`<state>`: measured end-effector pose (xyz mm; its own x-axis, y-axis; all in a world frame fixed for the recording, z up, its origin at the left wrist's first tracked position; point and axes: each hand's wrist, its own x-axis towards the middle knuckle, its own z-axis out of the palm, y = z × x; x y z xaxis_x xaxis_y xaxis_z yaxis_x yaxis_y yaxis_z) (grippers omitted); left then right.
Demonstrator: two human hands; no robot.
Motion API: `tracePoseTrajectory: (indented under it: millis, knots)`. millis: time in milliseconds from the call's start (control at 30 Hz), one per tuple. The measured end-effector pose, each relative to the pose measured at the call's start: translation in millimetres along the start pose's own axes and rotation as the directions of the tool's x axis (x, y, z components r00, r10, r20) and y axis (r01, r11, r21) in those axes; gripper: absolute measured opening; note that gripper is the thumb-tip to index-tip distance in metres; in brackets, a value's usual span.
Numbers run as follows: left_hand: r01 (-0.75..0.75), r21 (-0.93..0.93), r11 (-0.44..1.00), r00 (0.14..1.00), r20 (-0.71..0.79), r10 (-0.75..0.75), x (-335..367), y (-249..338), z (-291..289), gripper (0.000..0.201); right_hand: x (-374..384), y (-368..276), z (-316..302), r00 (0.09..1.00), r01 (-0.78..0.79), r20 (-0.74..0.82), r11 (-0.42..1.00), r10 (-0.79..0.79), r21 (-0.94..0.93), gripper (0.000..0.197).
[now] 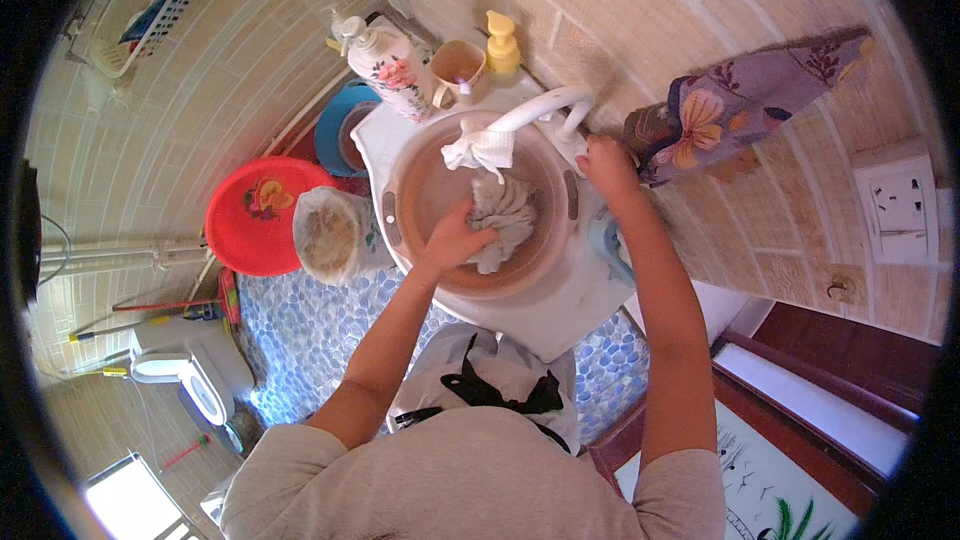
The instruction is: The person washes a piece of white cloth by hand in a basin inside a sink, rinsing and wringing the fabric.
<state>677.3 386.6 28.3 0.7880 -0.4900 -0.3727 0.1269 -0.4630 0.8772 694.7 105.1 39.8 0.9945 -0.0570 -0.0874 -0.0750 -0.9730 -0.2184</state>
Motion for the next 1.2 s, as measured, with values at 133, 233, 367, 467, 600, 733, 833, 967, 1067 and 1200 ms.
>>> tracePoseTrajectory:
  millis: [133,233,367,467,600,733,833,967,1067,1200]
  knots:
    - [0.062,0.252,0.966,0.984,-0.175,-0.018,1.8,-31.6,-9.6,0.066,-6.1,0.7,16.3,0.986,-0.057,-0.153,0.998,0.061,0.027,0.031]
    - [0.138,0.284,0.949,0.983,-0.156,-0.096,8.2,-40.6,-6.3,0.083,-7.3,-7.2,12.9,0.98,-0.122,-0.148,0.991,0.13,0.059,0.031]
    - [0.228,0.623,0.748,0.949,-0.313,-0.029,8.2,-47.5,17.4,0.092,-8.7,-24.1,6.0,0.983,-0.161,-0.088,0.987,0.162,0.026,0.04]
    - [0.249,0.713,0.656,0.955,-0.294,-0.043,8.1,-23.7,37.2,0.1,-27.0,-25.4,13.1,0.976,-0.066,-0.208,0.997,0.058,-0.034,0.052]
    - [0.222,0.833,0.506,0.974,-0.207,-0.087,10.3,3.0,50.8,0.104,-60.9,-46.9,11.5,0.948,0.171,-0.287,0.981,-0.138,0.092,0.063]
    - [0.117,0.947,0.298,0.993,-0.119,-0.01,23.0,4.3,53.0,0.105,-108.8,-64.1,7.2,0.943,0.27,-0.242,0.949,-0.227,0.162,0.061]
    - [-0.025,0.984,0.174,1.0,0.024,0.007,33.4,11.0,54.8,0.105,-147.1,-53.9,8.6,0.946,0.306,-0.191,0.913,-0.261,0.269,0.06]
    - [-0.091,0.987,0.131,0.992,0.102,-0.074,48.1,13.7,61.4,0.103,-194.1,-30.9,11.2,0.976,0.219,-0.11,0.89,-0.19,0.4,0.056]
    - [-0.101,0.99,0.096,0.982,0.115,-0.15,62.5,12.7,71.1,0.093,-224.5,-5.3,19.1,0.991,0.131,-0.093,0.876,-0.098,0.465,0.054]
    - [-0.067,0.985,0.156,0.979,0.095,-0.183,69.1,10.5,81.4,0.074,-257.6,20.1,24.9,0.996,0.023,-0.081,0.818,0.03,0.575,0.046]
